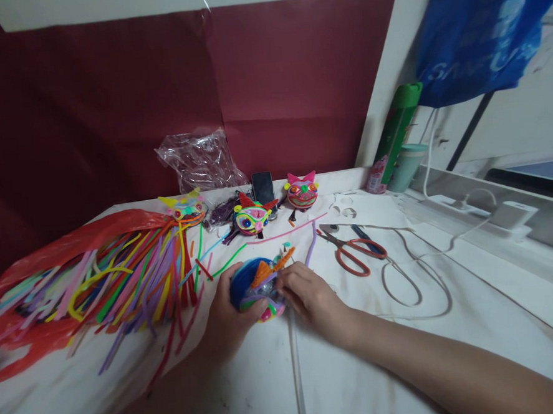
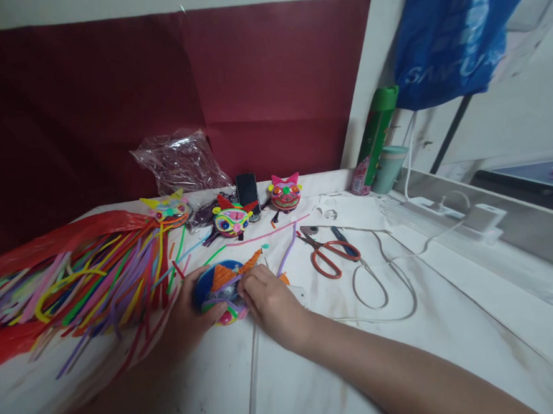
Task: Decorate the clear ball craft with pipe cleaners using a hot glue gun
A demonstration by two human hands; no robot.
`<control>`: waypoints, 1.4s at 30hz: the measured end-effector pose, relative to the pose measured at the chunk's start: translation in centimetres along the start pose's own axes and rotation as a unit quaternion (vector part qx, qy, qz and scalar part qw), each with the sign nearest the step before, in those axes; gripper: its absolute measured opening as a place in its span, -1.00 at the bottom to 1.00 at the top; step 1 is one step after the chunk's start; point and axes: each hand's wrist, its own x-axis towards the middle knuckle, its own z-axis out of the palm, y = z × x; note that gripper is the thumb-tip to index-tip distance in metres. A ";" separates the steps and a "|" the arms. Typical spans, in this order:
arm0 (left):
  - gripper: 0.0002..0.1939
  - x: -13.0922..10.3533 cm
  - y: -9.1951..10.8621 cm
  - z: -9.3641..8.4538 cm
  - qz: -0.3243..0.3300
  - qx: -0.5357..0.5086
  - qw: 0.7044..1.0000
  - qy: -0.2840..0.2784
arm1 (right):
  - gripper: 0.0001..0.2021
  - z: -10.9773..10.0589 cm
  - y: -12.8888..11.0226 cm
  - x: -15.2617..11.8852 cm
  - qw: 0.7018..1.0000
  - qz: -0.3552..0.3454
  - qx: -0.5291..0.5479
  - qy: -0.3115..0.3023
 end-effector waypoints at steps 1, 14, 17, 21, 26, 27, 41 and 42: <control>-0.34 0.0 0.1 0.0 0.002 0.001 1.000 -0.005 | -0.84 0.0 0.0 0.0 1.000 0.004 -0.005 -0.006; -0.33 0.2 -0.5 -0.2 0.003 -0.001 1.000 -0.017 | -0.88 0.1 0.5 -0.3 0.999 0.042 -0.006 0.004; -0.33 0.0 -0.5 -0.1 0.005 0.006 1.000 -0.010 | -0.90 0.1 0.5 -0.4 0.999 0.025 -0.025 -0.011; -0.31 -0.2 -0.4 0.0 0.011 0.020 1.000 0.002 | -0.83 0.0 0.3 -0.5 0.994 -0.014 -0.102 -0.047; -0.31 0.0 -0.4 -0.1 0.016 0.022 0.999 -0.019 | -0.82 0.2 0.4 -0.4 0.989 -0.025 -0.137 -0.055; -0.31 0.0 -0.4 -0.1 0.014 0.021 0.999 -0.024 | -0.83 0.2 0.4 -0.4 0.990 -0.027 -0.132 -0.053; -0.32 0.6 -0.8 -0.8 -0.034 -0.049 0.998 -0.035 | -0.84 -1.3 0.6 0.1 0.986 0.157 -0.036 0.028; -0.33 0.7 -1.0 -0.9 -0.036 -0.052 0.997 -0.034 | -0.81 -1.4 0.6 0.1 0.983 0.175 -0.039 0.026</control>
